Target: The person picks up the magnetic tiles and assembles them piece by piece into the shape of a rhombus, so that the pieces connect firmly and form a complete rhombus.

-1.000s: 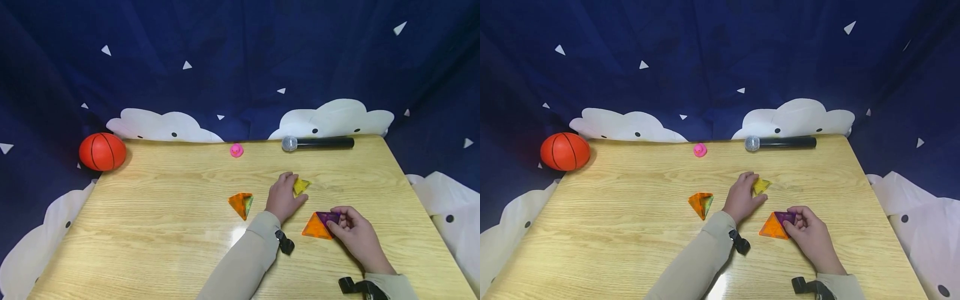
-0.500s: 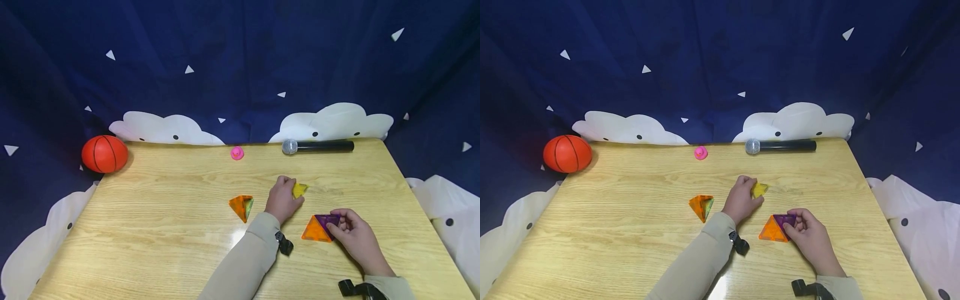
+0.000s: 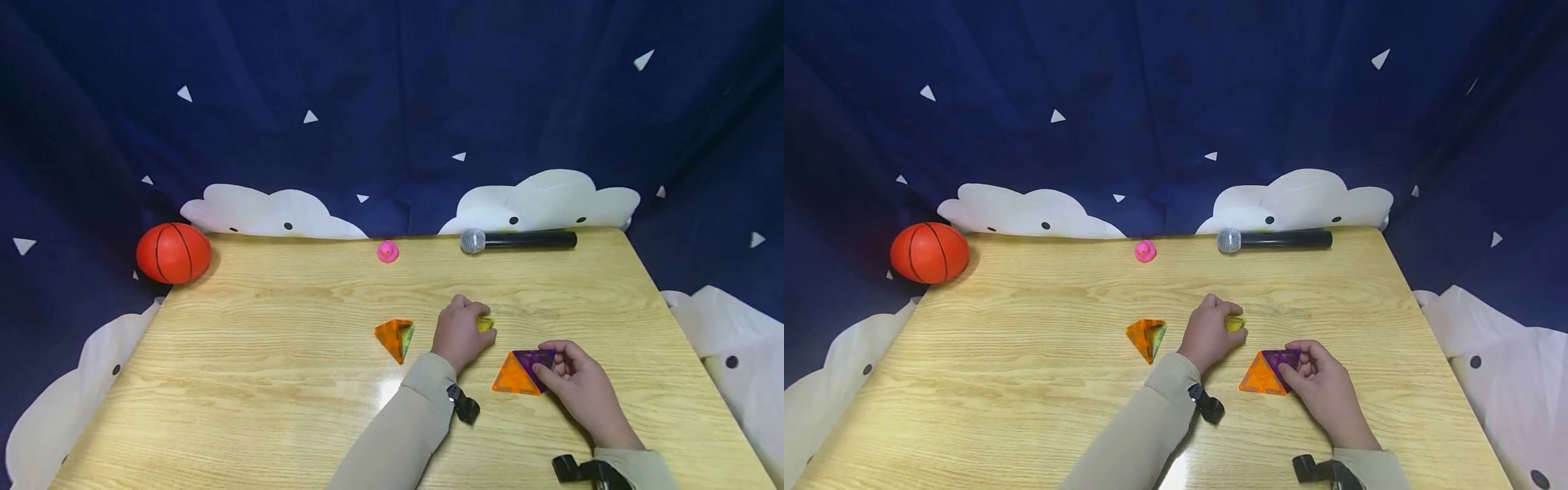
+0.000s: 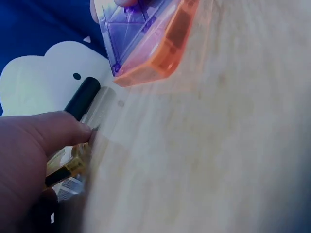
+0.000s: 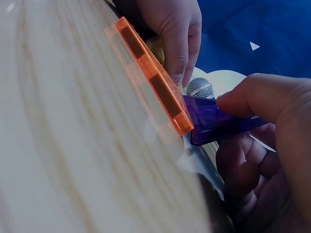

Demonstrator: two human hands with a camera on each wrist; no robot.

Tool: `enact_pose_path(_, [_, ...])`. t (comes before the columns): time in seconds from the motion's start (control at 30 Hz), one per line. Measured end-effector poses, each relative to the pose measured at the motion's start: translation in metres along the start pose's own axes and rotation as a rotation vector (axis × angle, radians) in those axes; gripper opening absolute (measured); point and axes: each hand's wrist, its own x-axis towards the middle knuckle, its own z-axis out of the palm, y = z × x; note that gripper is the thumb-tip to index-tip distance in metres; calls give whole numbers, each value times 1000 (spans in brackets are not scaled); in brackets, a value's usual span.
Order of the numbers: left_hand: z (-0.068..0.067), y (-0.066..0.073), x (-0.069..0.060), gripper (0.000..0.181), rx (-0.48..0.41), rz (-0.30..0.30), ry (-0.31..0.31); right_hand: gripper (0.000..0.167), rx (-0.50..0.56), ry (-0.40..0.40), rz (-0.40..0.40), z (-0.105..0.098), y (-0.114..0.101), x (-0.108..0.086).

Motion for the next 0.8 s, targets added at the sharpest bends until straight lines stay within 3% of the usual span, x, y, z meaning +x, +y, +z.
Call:
enact_pose_path(0.1, [-1,-3,-5,33,-74,21,38,34,3,0,-4,0,1,0])
enact_pose_path(0.27, [-1,-10,-10,51,-229,23,91,33,1,4,-15,0,1,0])
enact_pose_path(0.37, [-1,-12,-11,58,-270,8,93,33,2,11,-19,1,1,0])
enact_pose_path(0.57, [-1,-14,-25,53,-200,12,72,33,9,-8,-19,3,1,0])
enact_pose_path(0.67, [-3,-15,-34,46,-176,64,54,33,8,-7,-26,2,1,-1])
enact_pose_path(0.8, [-5,-16,-39,22,-195,160,18,32,10,2,-29,0,2,-1])
